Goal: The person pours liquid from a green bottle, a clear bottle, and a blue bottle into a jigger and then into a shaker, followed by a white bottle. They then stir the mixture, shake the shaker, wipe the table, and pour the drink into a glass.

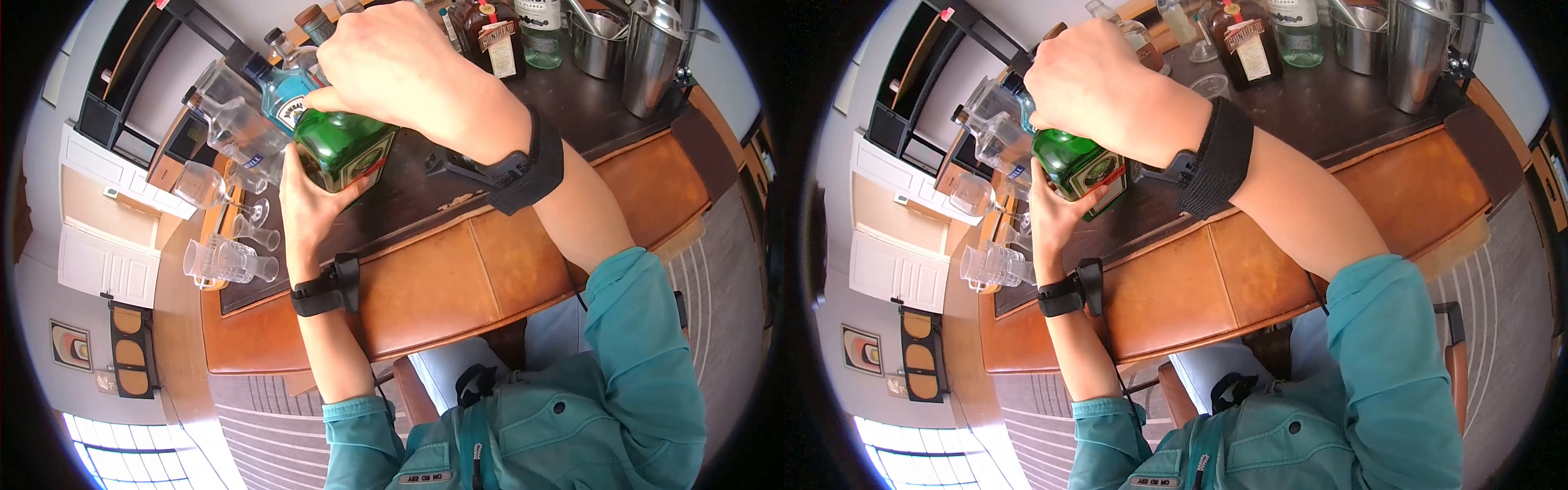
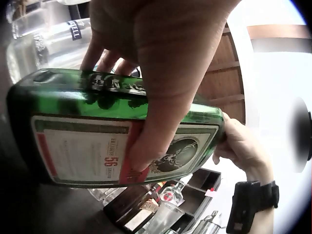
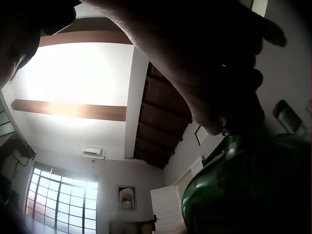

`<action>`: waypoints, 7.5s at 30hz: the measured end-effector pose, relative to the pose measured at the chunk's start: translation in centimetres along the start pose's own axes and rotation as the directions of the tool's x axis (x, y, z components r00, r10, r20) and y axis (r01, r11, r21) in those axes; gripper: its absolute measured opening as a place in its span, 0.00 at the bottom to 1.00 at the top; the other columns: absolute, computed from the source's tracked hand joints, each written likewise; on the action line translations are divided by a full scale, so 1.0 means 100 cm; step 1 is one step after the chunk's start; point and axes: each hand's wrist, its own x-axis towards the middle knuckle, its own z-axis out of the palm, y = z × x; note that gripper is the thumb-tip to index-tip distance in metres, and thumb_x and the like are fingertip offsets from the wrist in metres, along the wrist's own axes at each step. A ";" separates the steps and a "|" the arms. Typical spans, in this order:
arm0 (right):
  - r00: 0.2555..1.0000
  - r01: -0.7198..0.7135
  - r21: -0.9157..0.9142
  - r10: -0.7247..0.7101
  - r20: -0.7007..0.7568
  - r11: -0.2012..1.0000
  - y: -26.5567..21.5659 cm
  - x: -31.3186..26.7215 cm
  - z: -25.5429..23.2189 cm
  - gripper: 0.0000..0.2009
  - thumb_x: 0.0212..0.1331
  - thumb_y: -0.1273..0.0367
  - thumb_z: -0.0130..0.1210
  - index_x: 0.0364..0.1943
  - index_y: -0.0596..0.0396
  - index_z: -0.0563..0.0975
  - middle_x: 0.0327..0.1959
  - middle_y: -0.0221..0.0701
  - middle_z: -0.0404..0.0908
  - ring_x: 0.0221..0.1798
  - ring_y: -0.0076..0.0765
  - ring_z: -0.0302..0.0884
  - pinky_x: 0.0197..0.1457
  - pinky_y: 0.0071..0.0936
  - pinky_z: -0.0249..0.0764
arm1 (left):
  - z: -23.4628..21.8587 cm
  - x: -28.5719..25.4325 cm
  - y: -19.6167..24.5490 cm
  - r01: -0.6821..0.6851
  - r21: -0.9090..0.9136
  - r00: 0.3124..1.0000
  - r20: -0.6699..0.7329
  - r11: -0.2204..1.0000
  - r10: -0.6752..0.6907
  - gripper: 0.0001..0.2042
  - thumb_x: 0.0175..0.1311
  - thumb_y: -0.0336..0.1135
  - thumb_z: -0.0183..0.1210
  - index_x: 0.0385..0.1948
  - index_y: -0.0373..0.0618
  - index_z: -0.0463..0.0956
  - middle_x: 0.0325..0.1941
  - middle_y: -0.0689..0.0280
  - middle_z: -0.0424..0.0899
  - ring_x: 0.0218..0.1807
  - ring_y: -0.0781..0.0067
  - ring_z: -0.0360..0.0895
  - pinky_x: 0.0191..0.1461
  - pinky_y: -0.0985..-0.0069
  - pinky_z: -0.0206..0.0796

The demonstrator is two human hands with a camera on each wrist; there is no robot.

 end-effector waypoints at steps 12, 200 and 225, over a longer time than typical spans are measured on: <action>0.968 0.205 0.259 -0.234 0.089 0.944 0.011 0.005 -0.003 0.17 0.43 0.55 0.57 0.27 0.57 0.78 0.21 0.37 0.78 0.26 0.44 0.77 0.30 0.34 0.74 | -0.008 -0.003 -0.005 0.082 -0.165 0.995 0.078 0.983 -0.070 0.34 0.33 0.35 0.71 0.45 0.39 0.62 0.43 0.53 0.76 0.46 0.59 0.74 0.48 0.68 0.65; 0.742 -0.631 0.686 0.023 0.670 0.364 0.068 -0.123 0.014 0.22 0.49 0.58 0.61 0.47 0.52 0.73 0.29 0.24 0.77 0.20 0.16 0.61 0.25 0.15 0.64 | -0.013 -0.010 0.009 -0.122 0.617 0.890 -0.278 0.778 0.360 0.36 0.27 0.22 0.66 0.47 0.62 0.70 0.49 0.64 0.66 0.55 0.58 0.60 0.63 0.58 0.44; 0.792 -0.610 0.741 0.224 0.567 0.282 0.087 -0.121 0.008 0.22 0.48 0.59 0.62 0.46 0.53 0.73 0.31 0.23 0.76 0.21 0.14 0.61 0.26 0.13 0.63 | -0.008 -0.011 0.016 -0.231 0.566 0.948 -0.051 0.791 0.313 0.34 0.28 0.43 0.71 0.45 0.45 0.68 0.40 0.64 0.75 0.46 0.66 0.71 0.64 0.62 0.44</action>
